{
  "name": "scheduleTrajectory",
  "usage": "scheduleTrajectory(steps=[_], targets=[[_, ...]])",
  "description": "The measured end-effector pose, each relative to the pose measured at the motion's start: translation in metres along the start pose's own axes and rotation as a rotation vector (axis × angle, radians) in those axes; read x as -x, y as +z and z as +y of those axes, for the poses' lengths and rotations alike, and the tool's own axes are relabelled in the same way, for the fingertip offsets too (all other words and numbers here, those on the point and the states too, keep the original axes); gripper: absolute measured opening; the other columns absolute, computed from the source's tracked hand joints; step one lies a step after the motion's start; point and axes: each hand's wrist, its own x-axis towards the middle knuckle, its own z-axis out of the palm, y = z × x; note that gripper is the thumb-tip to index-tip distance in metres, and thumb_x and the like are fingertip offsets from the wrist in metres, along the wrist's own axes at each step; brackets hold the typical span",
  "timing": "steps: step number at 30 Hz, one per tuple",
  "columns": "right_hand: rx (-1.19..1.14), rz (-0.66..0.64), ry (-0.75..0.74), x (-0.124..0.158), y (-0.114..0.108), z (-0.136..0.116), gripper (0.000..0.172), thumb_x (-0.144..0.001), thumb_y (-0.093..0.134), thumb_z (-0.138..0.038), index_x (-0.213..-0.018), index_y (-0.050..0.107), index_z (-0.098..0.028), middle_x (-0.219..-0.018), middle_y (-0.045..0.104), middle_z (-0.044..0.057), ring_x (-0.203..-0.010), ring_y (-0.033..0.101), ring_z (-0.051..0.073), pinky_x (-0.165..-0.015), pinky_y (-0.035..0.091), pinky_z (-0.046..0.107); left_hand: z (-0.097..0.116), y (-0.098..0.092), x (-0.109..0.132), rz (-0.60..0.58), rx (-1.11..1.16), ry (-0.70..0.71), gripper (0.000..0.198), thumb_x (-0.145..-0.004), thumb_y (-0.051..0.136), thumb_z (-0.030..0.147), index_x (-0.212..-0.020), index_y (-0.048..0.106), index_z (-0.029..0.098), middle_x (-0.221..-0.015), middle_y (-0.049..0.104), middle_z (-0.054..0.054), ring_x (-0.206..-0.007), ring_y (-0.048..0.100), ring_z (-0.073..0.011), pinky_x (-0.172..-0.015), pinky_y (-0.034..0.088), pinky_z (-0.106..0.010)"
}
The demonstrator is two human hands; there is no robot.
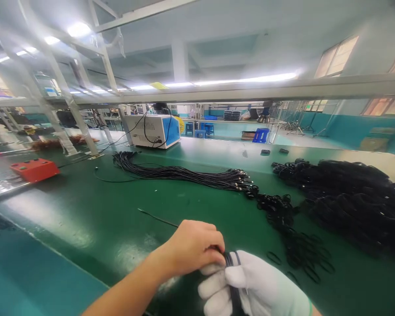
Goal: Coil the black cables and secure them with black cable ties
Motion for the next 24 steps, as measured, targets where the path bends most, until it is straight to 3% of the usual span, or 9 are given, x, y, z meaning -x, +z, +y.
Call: scheduleTrajectory(steps=[3,6,8,11,15,19,24], targets=[[-0.119,-0.033,0.020,-0.004,-0.005,0.003,0.035,-0.063,0.076,-0.017,-0.077,0.044,-0.014,-0.065,0.024,-0.007,-0.057,0.026,0.005,-0.057,0.022,0.019,-0.013,0.020,-0.008,-0.012,0.436,-0.141,0.014,-0.079,0.062,0.028,-0.079,0.069,0.016,-0.076,0.067,0.000,-0.071,0.060,-0.0117,-0.064,0.042,-0.018],[-0.063,0.002,-0.129,-0.006,-0.006,-0.001,0.036,-0.062,0.077,-0.020,-0.083,0.049,-0.014,-0.065,0.025,-0.006,-0.057,0.027,0.006,-0.058,0.025,0.023,-0.020,0.038,-0.010,0.010,0.567,-0.258,0.024,-0.086,0.046,0.023,-0.086,0.069,0.016,-0.085,0.070,-0.002,-0.080,0.062,-0.0158,-0.067,0.045,-0.021],[-0.011,0.065,-0.306,-0.006,-0.005,-0.007,0.035,-0.066,0.075,-0.023,-0.091,0.053,-0.013,-0.066,0.031,-0.005,-0.060,0.032,0.008,-0.061,0.029,0.026,-0.021,0.042,-0.007,-0.002,0.440,-0.329,0.026,-0.086,0.041,0.021,-0.086,0.067,0.018,-0.087,0.070,-0.002,-0.081,0.063,-0.0179,-0.066,0.045,-0.023],[0.027,0.145,-0.495,-0.002,-0.007,-0.018,0.024,-0.077,0.065,-0.022,-0.099,0.058,-0.013,-0.071,0.045,-0.002,-0.066,0.043,0.010,-0.069,0.038,0.030,-0.017,0.040,0.000,0.015,0.046,-0.483,0.028,-0.089,0.037,0.021,-0.092,0.065,0.022,-0.089,0.069,-0.003,-0.080,0.063,-0.0200,-0.066,0.043,-0.027],[0.056,0.295,-0.585,0.006,-0.019,-0.030,0.029,-0.084,0.058,-0.023,-0.111,0.060,-0.014,-0.106,0.062,0.009,-0.096,0.058,0.021,-0.093,0.040,0.042,0.003,0.047,0.006,-0.065,-0.271,-0.638,0.029,-0.092,0.033,0.021,-0.096,0.061,0.023,-0.091,0.068,-0.004,-0.077,0.065,-0.0231,-0.061,0.041,-0.029],[0.092,0.424,-0.598,0.008,-0.028,-0.033,0.033,-0.082,0.061,-0.025,-0.113,0.060,-0.013,-0.120,0.059,0.015,-0.107,0.058,0.028,-0.100,0.036,0.049,0.025,0.063,0.008,-0.103,-0.368,-0.559,0.026,-0.088,0.037,0.015,-0.085,0.061,0.024,-0.081,0.068,-0.001,-0.071,0.065,-0.0224,-0.060,0.038,-0.030],[0.222,0.514,-0.570,0.005,-0.025,-0.025,0.037,-0.077,0.067,-0.027,-0.112,0.060,-0.014,-0.114,0.063,0.016,-0.098,0.062,0.027,-0.095,0.039,0.048,0.029,0.069,0.012,0.101,-0.398,-0.218,0.016,-0.082,0.047,0.013,-0.070,0.056,0.021,-0.066,0.062,0.002,-0.057,0.057,-0.0169,-0.056,0.031,-0.030]])
